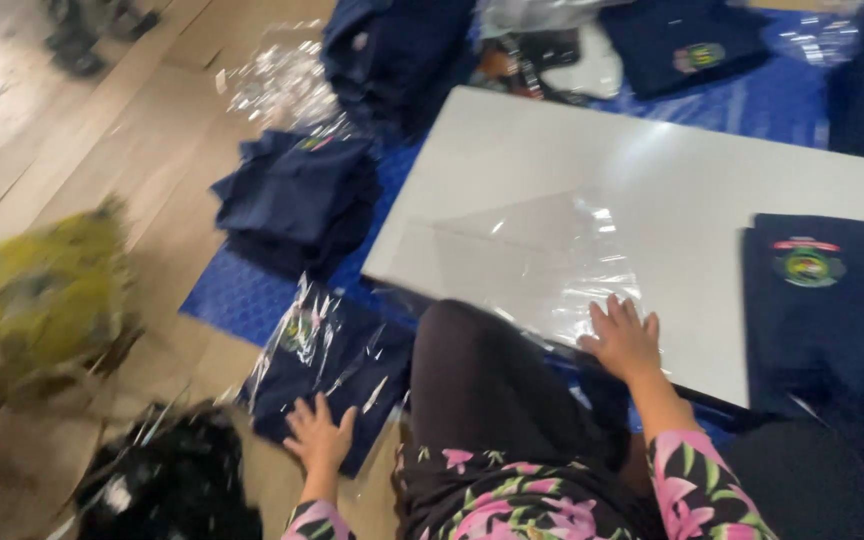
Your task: Folding navy blue shirts and placing them into clear plastic bags for final packaging.
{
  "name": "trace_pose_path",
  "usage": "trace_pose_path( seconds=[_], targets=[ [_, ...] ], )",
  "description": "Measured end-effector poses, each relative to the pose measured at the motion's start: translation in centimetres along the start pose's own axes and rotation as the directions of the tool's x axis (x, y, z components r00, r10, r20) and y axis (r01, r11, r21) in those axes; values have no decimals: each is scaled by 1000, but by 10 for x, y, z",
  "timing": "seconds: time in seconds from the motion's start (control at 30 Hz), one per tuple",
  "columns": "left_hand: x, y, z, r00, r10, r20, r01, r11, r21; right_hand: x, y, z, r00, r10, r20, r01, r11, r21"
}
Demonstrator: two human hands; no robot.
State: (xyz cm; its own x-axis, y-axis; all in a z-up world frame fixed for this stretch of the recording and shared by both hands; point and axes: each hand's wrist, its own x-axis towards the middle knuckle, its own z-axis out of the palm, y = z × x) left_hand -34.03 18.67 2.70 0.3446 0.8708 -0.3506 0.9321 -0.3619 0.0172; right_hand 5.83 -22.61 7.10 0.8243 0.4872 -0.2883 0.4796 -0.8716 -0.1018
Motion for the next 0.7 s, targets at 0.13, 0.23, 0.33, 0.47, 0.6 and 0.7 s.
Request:
trace_pose_path(
  seconds=[0.13,0.23,0.33,0.47,0.6,0.7],
  targets=[
    [44,47,0,968,-85,-234,9,951,-309,-22,1,-46,981,177,75,-181,981,63],
    [63,113,-19,914,64,-400,-222,905,-362,-24,9,-55,947,302,107,-314,943,109],
    [54,198,-38,506,363,-783,-612,791,-28,-15,24,-34,933,360,9,-358,924,132],
    [-22,306,-60,408,761,-505,-911,371,-177,-21,26,-38,983,186,6,-186,979,86],
    [-65,380,-13,345,930,126,-936,331,117,-35,59,-53,963,267,32,-267,940,212],
    [-123,400,-51,386,827,409,-923,339,185,-51,106,-52,934,344,-91,-322,926,198]
  ],
)
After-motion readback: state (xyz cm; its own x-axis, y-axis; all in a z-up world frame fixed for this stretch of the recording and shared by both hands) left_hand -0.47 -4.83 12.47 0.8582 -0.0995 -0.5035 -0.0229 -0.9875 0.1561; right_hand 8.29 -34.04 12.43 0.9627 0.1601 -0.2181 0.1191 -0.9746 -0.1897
